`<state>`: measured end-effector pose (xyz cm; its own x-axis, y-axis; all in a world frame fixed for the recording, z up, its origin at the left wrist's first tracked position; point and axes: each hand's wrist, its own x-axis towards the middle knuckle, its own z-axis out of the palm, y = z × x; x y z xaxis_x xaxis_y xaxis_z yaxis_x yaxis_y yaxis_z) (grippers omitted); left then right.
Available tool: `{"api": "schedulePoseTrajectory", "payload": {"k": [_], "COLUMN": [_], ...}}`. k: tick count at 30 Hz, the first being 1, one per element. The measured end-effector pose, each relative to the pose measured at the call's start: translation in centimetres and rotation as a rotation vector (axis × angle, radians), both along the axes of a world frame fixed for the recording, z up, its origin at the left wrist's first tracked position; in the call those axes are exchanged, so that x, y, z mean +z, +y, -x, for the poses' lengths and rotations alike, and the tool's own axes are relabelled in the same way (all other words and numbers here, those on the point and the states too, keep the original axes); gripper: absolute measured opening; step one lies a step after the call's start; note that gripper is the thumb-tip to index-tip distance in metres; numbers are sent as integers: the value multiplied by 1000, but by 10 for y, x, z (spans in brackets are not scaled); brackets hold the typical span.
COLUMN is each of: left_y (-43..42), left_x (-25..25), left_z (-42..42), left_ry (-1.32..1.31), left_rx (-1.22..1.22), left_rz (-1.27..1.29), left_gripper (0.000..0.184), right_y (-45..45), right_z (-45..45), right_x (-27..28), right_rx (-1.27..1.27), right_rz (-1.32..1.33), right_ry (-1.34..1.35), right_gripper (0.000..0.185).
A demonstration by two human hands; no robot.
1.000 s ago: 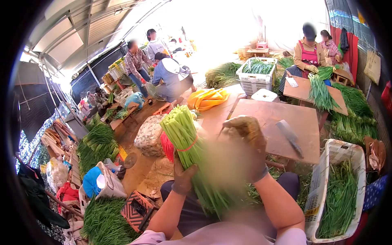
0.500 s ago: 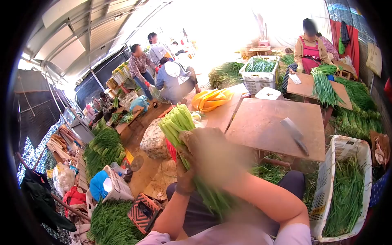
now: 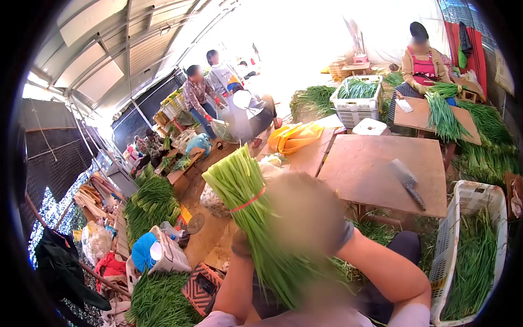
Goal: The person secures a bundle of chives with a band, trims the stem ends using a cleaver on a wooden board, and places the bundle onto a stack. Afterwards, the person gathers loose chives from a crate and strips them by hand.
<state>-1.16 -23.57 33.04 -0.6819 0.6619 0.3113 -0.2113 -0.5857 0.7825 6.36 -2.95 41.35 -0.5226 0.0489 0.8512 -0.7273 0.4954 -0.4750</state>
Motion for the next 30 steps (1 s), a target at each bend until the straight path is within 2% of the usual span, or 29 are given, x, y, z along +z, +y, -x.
{"api": "schedulePoseTrajectory", "payload": {"k": [3,5,6,7,11,13,14,17,19,21,23,25,29,30], "left_y": [1,0,0,1,4,5,5,5,5,6,6,7,9,8], "left_x": [-3,-8,-11,-12,-10,-8,-9,-7,-6,-6,-5,-5,-5,-4], "left_z": [0,7,10,11,10,9,9,9,11,11,11,11,9,9], "left_ry": [-68,-18,6,11,18,22,21,15,13,10,7,2,-4,-5], "left_rx": [25,14,8,4,-3,-3,-4,1,4,4,4,1,1,2], "left_rz": [46,38,32,25,-2,-21,-30,-45,-59,-72,-86,-101,-127,-135], "left_gripper": [102,91,86,85,82,80,79,77,76,74,73,71,68,68], "right_y": [2,0,-1,-2,-3,5,8,17,24,23,15,12,6,8], "right_z": [12,19,17,16,28,31,34,37,29,34,30,43,51,52], "right_x": [11,10,12,14,15,16,19,25,28,16,0,-11,-11,-10], "right_rx": [-15,-7,-8,-10,-63,106,107,98,237,167,147,23,183,113], "right_rz": [-5,7,-7,-21,-13,-51,-50,-22,422,392,193,-96,-40,-96], "right_ry": [52,85,-2,-89,-57,-121,-122,144,-350,-353,-272,9,-116,-131], "right_gripper": [23,26,26,25,23,20,20,19,18,22,32,40,33,30]}}
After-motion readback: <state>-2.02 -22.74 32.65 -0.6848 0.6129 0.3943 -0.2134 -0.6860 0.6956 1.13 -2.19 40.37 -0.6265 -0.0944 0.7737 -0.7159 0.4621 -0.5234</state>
